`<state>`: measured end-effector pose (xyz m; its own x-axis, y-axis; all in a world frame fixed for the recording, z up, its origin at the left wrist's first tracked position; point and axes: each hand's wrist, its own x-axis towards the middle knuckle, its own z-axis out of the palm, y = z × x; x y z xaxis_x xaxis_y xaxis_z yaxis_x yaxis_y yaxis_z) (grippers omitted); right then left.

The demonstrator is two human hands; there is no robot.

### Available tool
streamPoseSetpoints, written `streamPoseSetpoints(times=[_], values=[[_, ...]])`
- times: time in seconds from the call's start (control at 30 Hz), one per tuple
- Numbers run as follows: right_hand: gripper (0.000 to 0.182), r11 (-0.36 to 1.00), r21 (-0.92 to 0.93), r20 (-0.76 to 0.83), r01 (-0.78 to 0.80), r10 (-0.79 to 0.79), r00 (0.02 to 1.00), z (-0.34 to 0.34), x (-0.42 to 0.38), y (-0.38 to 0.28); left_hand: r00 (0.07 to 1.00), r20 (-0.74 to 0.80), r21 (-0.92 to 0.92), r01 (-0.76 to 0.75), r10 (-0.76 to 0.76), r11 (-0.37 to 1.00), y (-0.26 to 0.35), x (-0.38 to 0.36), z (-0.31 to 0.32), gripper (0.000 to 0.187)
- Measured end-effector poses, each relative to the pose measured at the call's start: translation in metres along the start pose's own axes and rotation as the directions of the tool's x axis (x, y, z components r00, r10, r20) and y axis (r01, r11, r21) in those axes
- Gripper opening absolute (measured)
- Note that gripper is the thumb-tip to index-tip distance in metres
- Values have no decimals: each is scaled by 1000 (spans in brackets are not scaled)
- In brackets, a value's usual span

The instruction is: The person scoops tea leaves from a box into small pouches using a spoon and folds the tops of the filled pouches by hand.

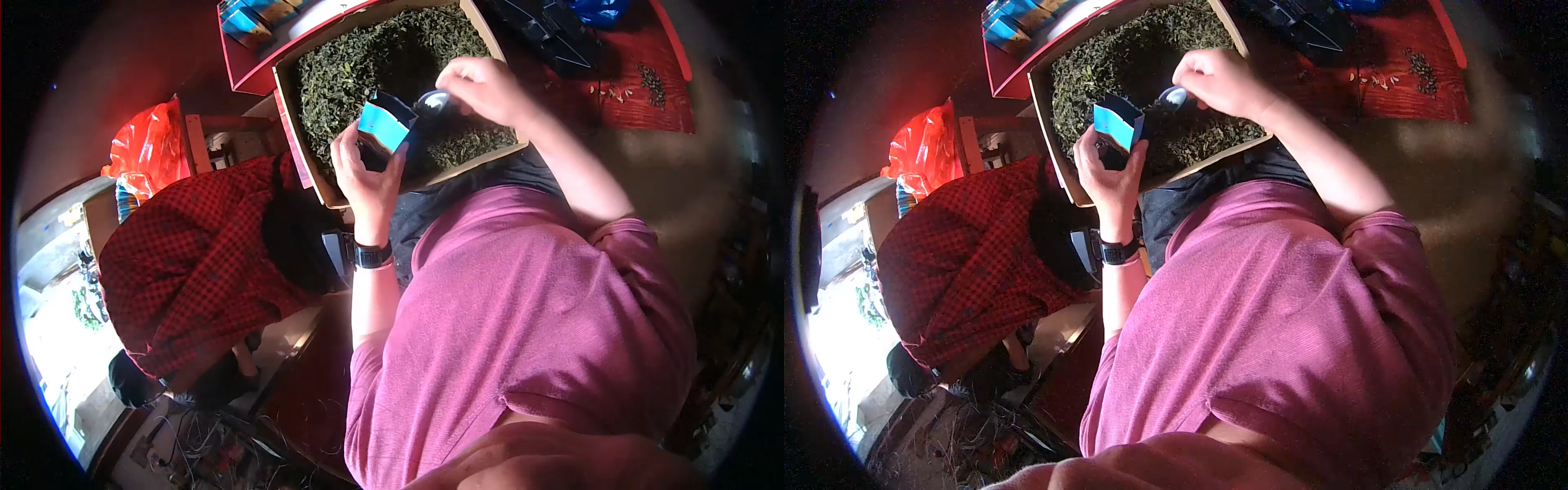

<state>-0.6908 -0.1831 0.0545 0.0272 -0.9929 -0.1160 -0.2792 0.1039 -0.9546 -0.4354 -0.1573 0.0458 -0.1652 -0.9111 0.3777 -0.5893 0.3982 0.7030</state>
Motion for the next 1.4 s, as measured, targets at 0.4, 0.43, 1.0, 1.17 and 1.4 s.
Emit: streamPoseSetpoints(times=[0.4,0.43,1.0,1.17,1.4], values=[[18,893,12,-90,451,-448,890,-16,-30,-65,1000,8,0,-5,5,1000,1,1,-1,73],[15,751,-181,-85,635,-655,751,-13,-28,-64,1000,9,4,-6,6,1000,2,1,-1,73],[8,832,-441,-6,337,-378,926,11,0,18,1000,4,3,-2,2,1000,1,0,-1,72],[11,962,-202,13,186,-187,982,7,0,17,1000,-2,21,-15,15,1000,1,0,0,72],[25,980,181,-52,84,-76,996,-17,-2,-12,1000,-14,5,-8,8,1000,-1,0,1,70]])
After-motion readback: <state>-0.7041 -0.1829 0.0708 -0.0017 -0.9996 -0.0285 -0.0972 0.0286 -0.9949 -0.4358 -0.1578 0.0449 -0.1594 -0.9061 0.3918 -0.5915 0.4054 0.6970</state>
